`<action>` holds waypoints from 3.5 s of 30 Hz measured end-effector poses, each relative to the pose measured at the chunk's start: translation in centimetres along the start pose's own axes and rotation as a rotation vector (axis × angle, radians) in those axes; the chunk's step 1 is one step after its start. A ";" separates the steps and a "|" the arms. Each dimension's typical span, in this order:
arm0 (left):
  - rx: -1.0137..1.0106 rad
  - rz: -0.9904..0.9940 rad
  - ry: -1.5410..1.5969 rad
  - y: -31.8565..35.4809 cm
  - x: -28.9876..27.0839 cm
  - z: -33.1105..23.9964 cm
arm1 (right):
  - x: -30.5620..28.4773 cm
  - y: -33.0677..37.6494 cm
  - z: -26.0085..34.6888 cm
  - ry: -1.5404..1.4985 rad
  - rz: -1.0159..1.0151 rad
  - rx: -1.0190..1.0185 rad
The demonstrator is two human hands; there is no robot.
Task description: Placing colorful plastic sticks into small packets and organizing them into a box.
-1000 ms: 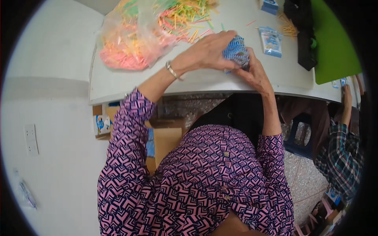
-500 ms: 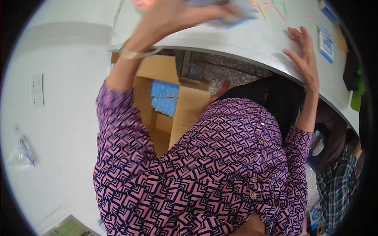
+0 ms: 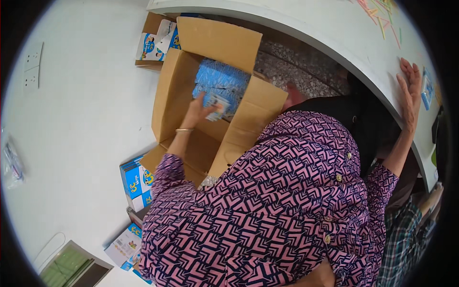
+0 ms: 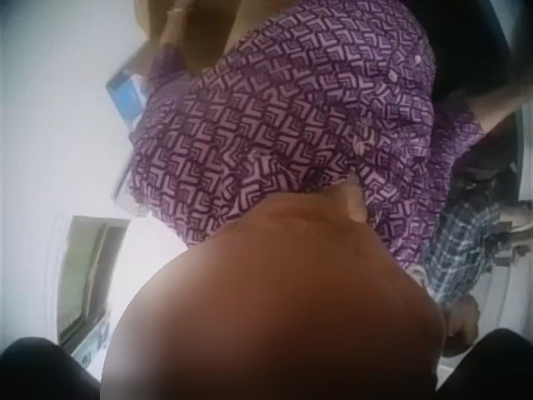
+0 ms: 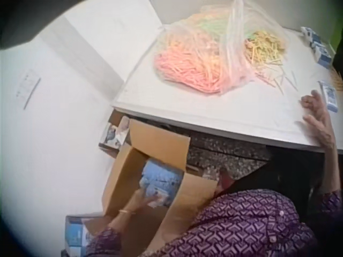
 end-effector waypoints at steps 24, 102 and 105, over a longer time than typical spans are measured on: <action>-0.398 0.234 0.545 -1.4 8.8 -1.5 | -0.2 0.3 -1.2 0.078 -0.006 0.023; 1.055 0.191 0.124 -3.5 3.2 -55.9 | -0.8 0.5 5.2 -0.470 -0.184 0.078; 1.065 0.117 0.071 -4.2 3.6 -55.8 | -0.6 0.3 4.9 -0.424 -0.164 0.088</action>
Point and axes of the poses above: each hand's wrist, its own y-axis away from the middle knuckle, its own x-axis out of the palm, z = x × y, the point moved 5 cm from there along -y, towards the middle knuckle, and after that the axes turned 9 degrees about -x, right-handed, at the moved point
